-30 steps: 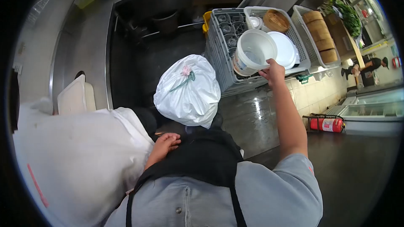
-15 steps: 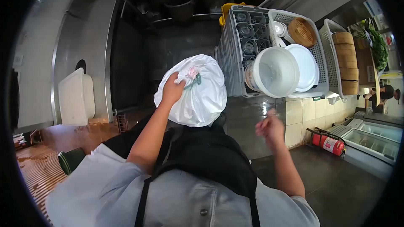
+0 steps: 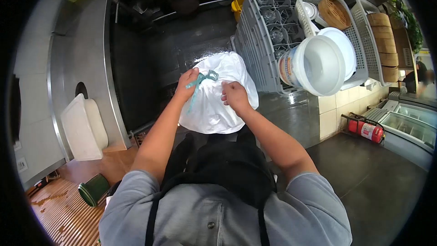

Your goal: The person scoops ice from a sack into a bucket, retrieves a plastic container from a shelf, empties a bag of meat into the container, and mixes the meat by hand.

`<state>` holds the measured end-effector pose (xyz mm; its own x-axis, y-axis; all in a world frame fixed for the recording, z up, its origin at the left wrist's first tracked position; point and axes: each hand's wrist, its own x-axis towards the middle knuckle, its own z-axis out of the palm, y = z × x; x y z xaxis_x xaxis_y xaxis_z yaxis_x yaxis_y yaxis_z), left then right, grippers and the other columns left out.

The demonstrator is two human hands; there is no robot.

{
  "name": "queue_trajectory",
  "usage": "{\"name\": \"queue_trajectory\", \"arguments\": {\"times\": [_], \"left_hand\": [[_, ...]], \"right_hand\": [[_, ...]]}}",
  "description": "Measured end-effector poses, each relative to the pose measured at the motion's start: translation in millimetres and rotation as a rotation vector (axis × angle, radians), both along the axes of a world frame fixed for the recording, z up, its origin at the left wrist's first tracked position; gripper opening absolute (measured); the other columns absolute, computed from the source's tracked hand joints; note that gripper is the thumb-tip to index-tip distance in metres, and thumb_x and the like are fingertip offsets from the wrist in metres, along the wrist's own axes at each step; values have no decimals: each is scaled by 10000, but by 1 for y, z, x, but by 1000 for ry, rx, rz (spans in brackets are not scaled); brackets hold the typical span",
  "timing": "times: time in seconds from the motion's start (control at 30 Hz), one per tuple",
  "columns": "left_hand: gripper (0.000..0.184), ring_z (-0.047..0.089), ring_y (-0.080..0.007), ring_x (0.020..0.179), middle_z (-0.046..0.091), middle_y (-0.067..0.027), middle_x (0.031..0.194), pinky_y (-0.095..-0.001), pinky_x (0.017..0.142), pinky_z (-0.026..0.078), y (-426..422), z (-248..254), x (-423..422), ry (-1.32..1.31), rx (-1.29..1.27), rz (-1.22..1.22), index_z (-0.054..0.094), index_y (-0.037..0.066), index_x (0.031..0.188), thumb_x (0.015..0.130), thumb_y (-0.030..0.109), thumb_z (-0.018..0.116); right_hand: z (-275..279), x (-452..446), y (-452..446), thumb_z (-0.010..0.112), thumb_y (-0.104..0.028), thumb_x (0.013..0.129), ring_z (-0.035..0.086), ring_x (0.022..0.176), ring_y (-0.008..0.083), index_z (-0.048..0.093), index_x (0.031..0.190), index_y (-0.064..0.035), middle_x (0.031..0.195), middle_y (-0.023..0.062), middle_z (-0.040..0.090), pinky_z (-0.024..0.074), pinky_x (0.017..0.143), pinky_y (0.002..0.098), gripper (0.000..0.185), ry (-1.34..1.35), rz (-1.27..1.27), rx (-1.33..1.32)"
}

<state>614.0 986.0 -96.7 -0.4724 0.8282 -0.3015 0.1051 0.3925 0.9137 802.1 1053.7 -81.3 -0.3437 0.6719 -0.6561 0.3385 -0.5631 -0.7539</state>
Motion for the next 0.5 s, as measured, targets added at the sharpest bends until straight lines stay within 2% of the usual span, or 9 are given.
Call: {"name": "queue_trajectory", "arguments": {"times": [0.03,0.1,0.2,0.27,0.3,0.37,0.47,0.5], "left_hand": [[448,534,-152,757,591,-81,798,-294,722,440,-7,4,1,-12,96,27,615,-17,972,997,390,429],[439,539,-156,772,593,-78,817,-299,731,441,-15,12,7,-29,77,62,608,-20,1001,1000,378,422],[410,543,-165,792,598,-72,846,-305,748,445,-27,19,15,-10,80,81,591,-24,1060,1001,347,427],[394,548,-164,818,602,-78,871,-302,776,447,-33,13,20,-97,122,109,590,-15,1078,999,339,436],[365,562,-165,870,618,-91,931,-304,813,448,-35,14,23,-168,130,133,576,-2,1122,1000,315,440],[354,567,-163,898,624,-94,961,-305,827,448,-41,35,28,-156,148,106,569,3,1139,1001,302,441],[322,577,-152,928,636,-91,1007,-301,837,451,-47,33,38,-185,241,93,553,20,1176,1002,265,437],[316,581,-152,918,636,-89,1005,-302,827,457,-47,34,37,-199,233,99,555,24,1171,1000,263,439]], "right_hand": [[12,-7,1,573,-348,927,565,534,135,564,795,-7,648,48,566,469,480,267,365,9,6,-45],[37,-17,-5,552,-378,941,554,519,136,553,766,-13,630,42,557,465,478,263,405,19,13,-93],[56,-18,-21,532,-415,946,540,482,135,550,710,-24,599,46,551,447,440,269,457,31,97,39],[59,-15,-29,525,-418,947,517,435,145,569,725,10,580,68,548,436,421,280,485,-20,299,561],[71,-18,-29,525,-418,947,517,435,145,569,725,10,580,68,548,436,421,280,485,-21,308,569],[106,-31,-32,532,-367,946,530,440,158,572,714,21,584,87,561,445,435,302,454,-153,381,-44],[63,-29,-41,533,-319,934,542,446,176,590,705,38,605,106,581,454,455,315,428,-36,264,-51],[63,-27,-44,535,-262,914,530,449,178,600,722,44,619,103,580,443,456,317,368,-26,334,91]]}}
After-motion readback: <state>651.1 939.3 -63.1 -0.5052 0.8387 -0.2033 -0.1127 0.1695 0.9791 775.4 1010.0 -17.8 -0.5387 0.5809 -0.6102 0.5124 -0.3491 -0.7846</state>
